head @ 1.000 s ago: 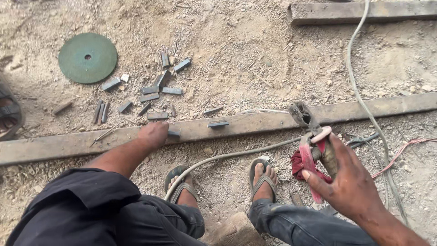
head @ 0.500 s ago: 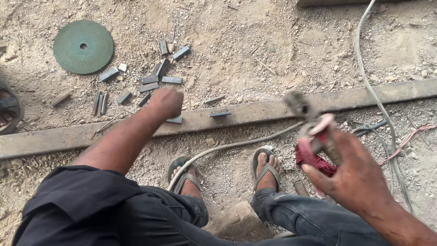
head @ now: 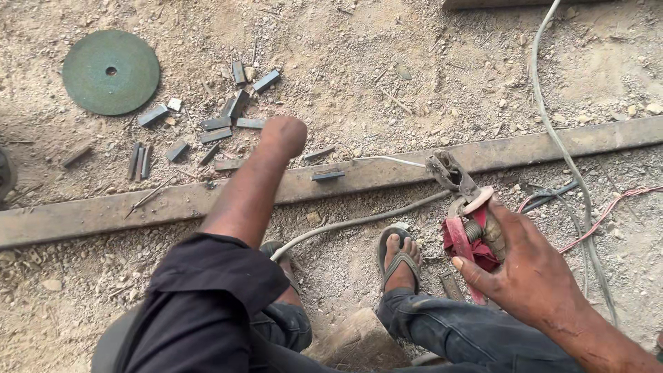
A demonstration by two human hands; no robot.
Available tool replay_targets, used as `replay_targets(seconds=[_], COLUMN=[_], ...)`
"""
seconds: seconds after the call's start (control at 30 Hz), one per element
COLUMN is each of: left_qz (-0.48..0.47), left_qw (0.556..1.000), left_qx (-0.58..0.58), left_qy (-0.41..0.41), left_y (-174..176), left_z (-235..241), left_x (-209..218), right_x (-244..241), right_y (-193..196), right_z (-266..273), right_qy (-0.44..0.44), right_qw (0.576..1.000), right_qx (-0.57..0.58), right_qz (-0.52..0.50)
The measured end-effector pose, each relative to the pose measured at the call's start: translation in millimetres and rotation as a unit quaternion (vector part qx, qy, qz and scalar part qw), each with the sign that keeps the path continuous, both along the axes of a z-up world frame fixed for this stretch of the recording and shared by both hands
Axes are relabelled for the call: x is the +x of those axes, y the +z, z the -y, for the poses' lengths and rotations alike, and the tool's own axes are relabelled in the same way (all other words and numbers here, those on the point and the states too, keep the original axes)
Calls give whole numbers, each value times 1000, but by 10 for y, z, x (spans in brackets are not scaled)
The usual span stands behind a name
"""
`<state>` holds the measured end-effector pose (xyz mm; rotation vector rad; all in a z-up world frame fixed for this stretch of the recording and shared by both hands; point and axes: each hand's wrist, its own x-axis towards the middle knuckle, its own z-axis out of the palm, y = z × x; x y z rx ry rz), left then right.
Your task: The person welds small metal pieces onto a long metal bar using a welding torch. They repeatedly pick up small metal pieces, place them on the bar, and weld them in place, creating sparks and smoke.
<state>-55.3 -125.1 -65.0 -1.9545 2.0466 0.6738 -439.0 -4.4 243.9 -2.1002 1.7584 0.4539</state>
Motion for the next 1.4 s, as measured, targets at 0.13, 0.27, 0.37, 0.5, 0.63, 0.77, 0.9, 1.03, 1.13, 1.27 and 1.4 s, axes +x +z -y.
replay_targets(seconds=[0.13, 0.27, 0.37, 0.5, 0.63, 0.77, 0.9, 1.03, 1.13, 1.27, 1.4], left_qz=[-21, -34, -28, -62, -67, -77, -90, -86, -73, -74, -90], left_qw=[999, 999, 999, 995, 995, 996, 992, 986, 988, 987, 984], left_qx=[24, 22, -4, -47, -63, -30, -2, 12, 29, 38, 41], left_qy=[-2, 34, 25, 64, 41, 43, 93, 144, 134, 136, 148], left_y=[-300, -550, -713, -846, -836, -791, -775, -805, -877, -901, -765], left_z=[-53, -124, -162, -191, -167, -134, -67, -67, -129, -152, -95], left_x=[-190, -337, -411, -425, -404, -375, -134, 147, 278, 337, 310], right_x=[-60, -98, -128, -246, -320, -330, -234, -116, -90, -48, -43], right_y=[16, 2, -59, -80, -128, -112, -108, -58, -26, -44, -25], right_z=[-14, 13, 54, 43, 63, 50, -22, -56, -38, -37, -24], right_qy=[2, -40, -63, -66, -65, -25, -32, 49, 29, 33, 19], right_qw=[998, 999, 994, 995, 991, 990, 994, 987, 995, 996, 993], right_qx=[-49, 28, 64, -26, -58, -56, -13, -71, 5, 2, -36], right_qz=[50, -23, -57, 71, 105, 124, 103, 135, 100, 78, 112])
